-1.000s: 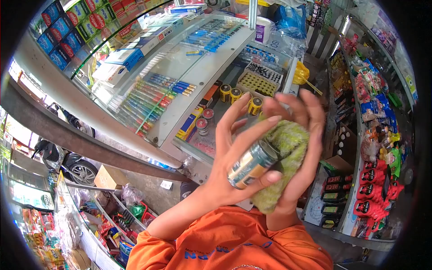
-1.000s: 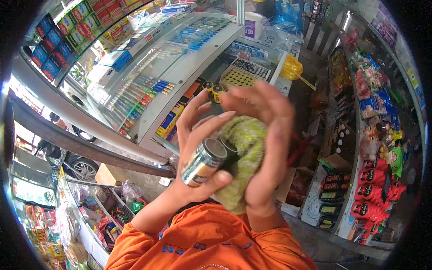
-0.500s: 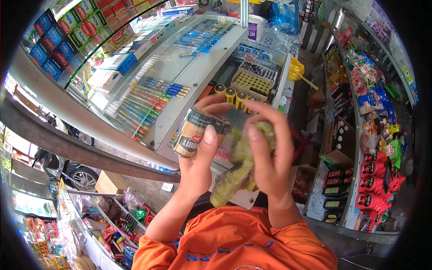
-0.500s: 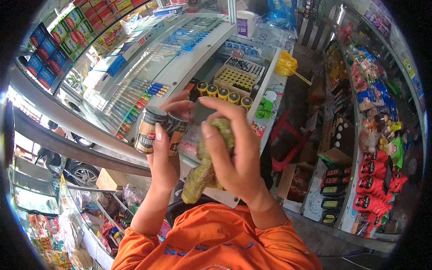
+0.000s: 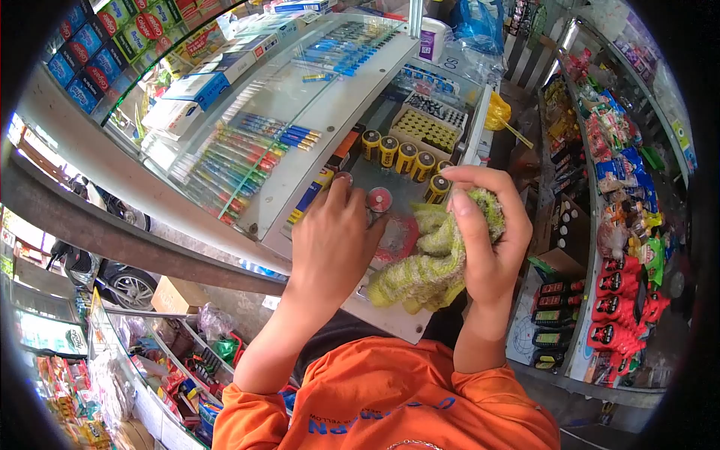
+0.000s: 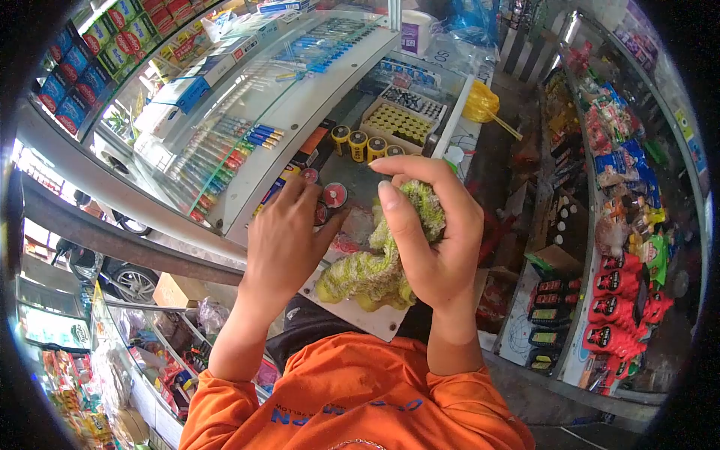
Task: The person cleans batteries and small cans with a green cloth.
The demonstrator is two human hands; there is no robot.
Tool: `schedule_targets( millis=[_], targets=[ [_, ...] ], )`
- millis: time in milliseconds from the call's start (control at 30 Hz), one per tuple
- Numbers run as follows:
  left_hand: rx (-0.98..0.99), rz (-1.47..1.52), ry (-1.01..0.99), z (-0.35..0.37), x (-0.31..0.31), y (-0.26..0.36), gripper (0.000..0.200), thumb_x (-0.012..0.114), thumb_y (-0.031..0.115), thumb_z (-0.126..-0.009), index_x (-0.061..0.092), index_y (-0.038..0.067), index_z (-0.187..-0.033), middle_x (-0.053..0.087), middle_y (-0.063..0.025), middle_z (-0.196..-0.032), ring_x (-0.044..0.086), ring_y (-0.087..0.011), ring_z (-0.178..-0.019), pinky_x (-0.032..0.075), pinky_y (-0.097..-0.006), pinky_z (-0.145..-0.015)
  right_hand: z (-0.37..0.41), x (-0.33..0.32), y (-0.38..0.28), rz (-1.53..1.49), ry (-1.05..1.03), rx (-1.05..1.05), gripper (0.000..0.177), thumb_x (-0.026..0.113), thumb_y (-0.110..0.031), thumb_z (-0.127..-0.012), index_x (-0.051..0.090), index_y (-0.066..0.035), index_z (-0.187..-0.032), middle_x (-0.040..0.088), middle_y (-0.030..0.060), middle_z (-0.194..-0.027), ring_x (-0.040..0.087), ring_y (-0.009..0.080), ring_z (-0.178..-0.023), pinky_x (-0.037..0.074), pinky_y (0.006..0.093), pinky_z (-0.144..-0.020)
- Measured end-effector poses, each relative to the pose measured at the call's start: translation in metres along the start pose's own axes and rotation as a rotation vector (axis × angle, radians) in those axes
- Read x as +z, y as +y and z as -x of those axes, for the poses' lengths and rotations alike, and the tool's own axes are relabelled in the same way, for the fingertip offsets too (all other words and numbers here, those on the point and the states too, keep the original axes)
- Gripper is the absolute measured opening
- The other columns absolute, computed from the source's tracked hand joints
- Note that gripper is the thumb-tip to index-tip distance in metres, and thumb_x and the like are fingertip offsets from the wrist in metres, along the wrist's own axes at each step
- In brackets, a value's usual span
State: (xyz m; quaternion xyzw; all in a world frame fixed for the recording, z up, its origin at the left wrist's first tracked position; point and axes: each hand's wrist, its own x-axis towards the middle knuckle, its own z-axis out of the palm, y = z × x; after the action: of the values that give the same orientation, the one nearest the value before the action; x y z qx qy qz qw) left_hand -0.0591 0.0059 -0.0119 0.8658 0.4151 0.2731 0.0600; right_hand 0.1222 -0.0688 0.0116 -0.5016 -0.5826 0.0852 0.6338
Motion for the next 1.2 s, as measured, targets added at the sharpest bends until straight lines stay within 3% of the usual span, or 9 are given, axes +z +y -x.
schedule_targets(
  millis=[233,467,667,900,967,1000,1033,1133,1200],
  targets=[
    [0.016,-0.222,-0.029,-0.009,0.012,-0.004,0.048,0.085,0.021,-0.075,0.062,-0.001,-0.111,0.065,-0.0142,-0.100,0.060,-0.0337,-0.104,0.046,-0.0439,-0.093,0.003,0.003,0.007,-0.034,-0.017,0.021,0.018,0.067,-0.009,-0.096,0.072,0.000,-0.110,0.074,0.0096,-0.103,0.067,0.0172,-0.090,0.052,0.0302,-0.084],
    [0.027,-0.344,-0.027,-0.015,0.013,-0.005,0.048,0.088,0.022,-0.073,0.062,0.001,-0.107,0.062,-0.0147,-0.106,0.057,-0.0336,-0.107,0.045,-0.0440,-0.091,0.007,0.000,0.011,-0.051,-0.059,0.043,0.017,0.067,-0.009,-0.096,0.071,0.000,-0.109,0.074,0.0103,-0.102,0.068,0.0198,-0.090,0.052,0.0318,-0.084],
    [-0.073,-0.318,-0.015,-0.019,0.010,0.000,0.057,0.088,0.021,-0.072,0.059,0.001,-0.117,0.059,-0.0146,-0.110,0.056,-0.0343,-0.109,0.044,-0.0448,-0.092,0.009,-0.002,0.019,-0.086,-0.055,-0.027,0.017,0.067,-0.009,-0.095,0.071,0.000,-0.109,0.073,0.0102,-0.100,0.068,0.0201,-0.088,0.052,0.0328,-0.083],
    [0.052,-0.182,0.092,-0.015,0.001,0.000,0.051,0.083,0.018,-0.081,0.060,0.003,-0.124,0.061,-0.0129,-0.108,0.059,-0.0331,-0.104,0.047,-0.0447,-0.090,0.017,-0.026,0.022,0.046,0.084,0.040,0.024,0.067,-0.017,-0.097,0.072,-0.001,-0.114,0.066,0.0083,-0.097,0.064,0.0199,-0.090,0.049,0.0322,-0.084],
    [0.072,-0.105,0.121,-0.012,-0.005,0.004,0.046,0.082,0.017,-0.084,0.062,0.003,-0.123,0.063,-0.0123,-0.106,0.060,-0.0324,-0.101,0.048,-0.0441,-0.088,0.020,-0.046,0.037,0.055,0.164,0.251,0.032,0.064,-0.023,-0.099,0.071,0.000,-0.121,0.068,0.0104,-0.102,0.065,0.0223,-0.094,0.049,0.0334,-0.090],
    [0.097,-0.044,0.128,-0.009,-0.008,0.006,0.043,0.081,0.015,-0.083,0.063,0.004,-0.121,0.062,-0.0115,-0.105,0.060,-0.0322,-0.098,0.048,-0.0437,-0.086,0.022,-0.054,0.043,0.105,0.137,0.391,0.047,0.059,-0.033,-0.104,0.066,0.002,-0.134,0.071,0.0180,-0.120,0.067,0.0264,-0.114,0.047,0.0339,-0.101],
    [0.123,0.017,0.135,-0.006,-0.008,0.008,0.040,0.081,0.013,-0.082,0.064,0.004,-0.118,0.062,-0.0108,-0.105,0.059,-0.0321,-0.095,0.047,-0.0433,-0.084,0.027,-0.054,0.050,0.114,0.141,0.395,0.047,0.059,-0.033,-0.104,0.066,0.002,-0.134,0.071,0.0180,-0.120,0.067,0.0264,-0.114,0.047,0.0339,-0.101],
    [0.193,0.135,0.175,-0.001,-0.005,0.015,0.031,0.081,0.011,-0.082,0.067,0.005,-0.110,0.065,-0.0094,-0.103,0.062,-0.0315,-0.091,0.049,-0.0426,-0.082,0.038,-0.045,0.062,0.023,-0.148,0.563,0.072,0.047,-0.052,-0.108,0.048,0.006,-0.151,0.053,0.0270,-0.153,0.047,0.0309,-0.146,0.034,0.0353,-0.119],
    [0.190,0.187,0.170,0.000,-0.008,0.017,0.030,0.081,0.010,-0.082,0.068,0.005,-0.108,0.067,-0.0094,-0.103,0.063,-0.0313,-0.092,0.049,-0.0425,-0.081,0.048,-0.024,0.069,-0.117,-0.090,0.580,0.075,0.048,-0.051,-0.109,0.041,0.009,-0.153,0.052,0.0288,-0.152,0.049,0.0312,-0.145,0.034,0.0350,-0.119]
  ],
)
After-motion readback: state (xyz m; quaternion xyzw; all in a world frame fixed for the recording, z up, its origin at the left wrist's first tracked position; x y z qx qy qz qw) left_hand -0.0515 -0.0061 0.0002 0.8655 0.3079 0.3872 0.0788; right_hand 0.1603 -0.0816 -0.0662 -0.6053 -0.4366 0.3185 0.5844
